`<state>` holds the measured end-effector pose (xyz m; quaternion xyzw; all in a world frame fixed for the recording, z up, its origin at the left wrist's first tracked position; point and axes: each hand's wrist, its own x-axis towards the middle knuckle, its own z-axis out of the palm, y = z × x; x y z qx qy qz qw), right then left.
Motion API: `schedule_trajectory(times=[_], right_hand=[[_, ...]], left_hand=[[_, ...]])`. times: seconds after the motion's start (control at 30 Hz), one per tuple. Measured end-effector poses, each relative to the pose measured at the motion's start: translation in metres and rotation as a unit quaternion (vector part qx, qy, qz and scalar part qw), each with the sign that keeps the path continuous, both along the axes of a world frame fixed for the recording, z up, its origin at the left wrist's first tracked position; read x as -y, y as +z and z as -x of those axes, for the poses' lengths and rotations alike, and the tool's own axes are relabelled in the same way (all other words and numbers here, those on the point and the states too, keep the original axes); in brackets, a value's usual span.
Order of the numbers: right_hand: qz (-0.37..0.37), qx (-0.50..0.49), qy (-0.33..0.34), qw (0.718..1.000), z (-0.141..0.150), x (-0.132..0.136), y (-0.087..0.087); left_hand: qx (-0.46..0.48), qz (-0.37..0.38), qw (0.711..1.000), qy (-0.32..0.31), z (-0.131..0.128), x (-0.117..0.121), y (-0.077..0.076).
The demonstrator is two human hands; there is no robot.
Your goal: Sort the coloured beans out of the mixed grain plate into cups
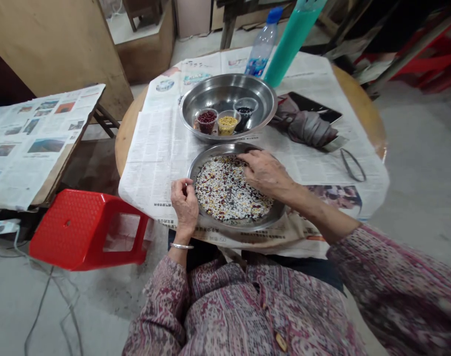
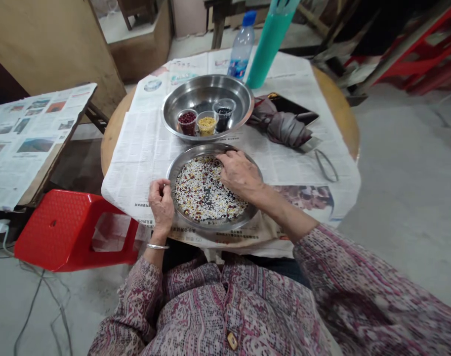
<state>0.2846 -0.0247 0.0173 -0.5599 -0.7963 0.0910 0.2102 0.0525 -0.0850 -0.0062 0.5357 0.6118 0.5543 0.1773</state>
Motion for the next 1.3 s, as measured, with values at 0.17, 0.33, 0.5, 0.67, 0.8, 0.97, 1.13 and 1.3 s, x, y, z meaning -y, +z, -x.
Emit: schedule_trajectory(times=[0.17, 0.33, 0.5, 0.67, 0.8, 0.97, 1.13, 1.3], right_hand=[[0.067, -0.048, 0.03, 0.996, 0.018, 0.014, 0.0], [0.16, -0.175, 0.122, 0.964, 0.059, 0.043, 0.021], [0.201, -0.228, 0.189, 0.934, 0.086, 0.066, 0.033], [0.17, -0.198, 0.121, 0.958, 0.07, 0.054, 0.016], [0.082, -0.14, 0.03, 0.986, 0.031, 0.032, 0.003], [0.001, -0.051, -0.041, 0.998, -0.003, 0.024, 0.004], [0.037, -0.01, 0.006, 0.999, 0.012, 0.04, 0.001], [0.093, -0.113, 0.151, 0.978, 0.048, 0.049, -0.004]], left_hand=[[0.002, 0.0, 1.0, -0.002, 0.0, 0.0, 0.001], [0.008, 0.0, 1.0, -0.006, 0.001, 0.0, 0.002], [0.013, 0.02, 1.0, 0.0, 0.002, 0.001, 0.004], [0.008, 0.01, 1.0, 0.002, 0.002, 0.0, 0.003], [0.009, 0.007, 1.0, 0.005, 0.001, -0.001, 0.002], [0.011, 0.004, 1.0, 0.001, 0.002, -0.001, 0.002], [0.011, 0.014, 1.0, 0.001, 0.002, -0.001, 0.003], [0.019, 0.012, 1.0, -0.003, 0.004, -0.002, 0.001]])
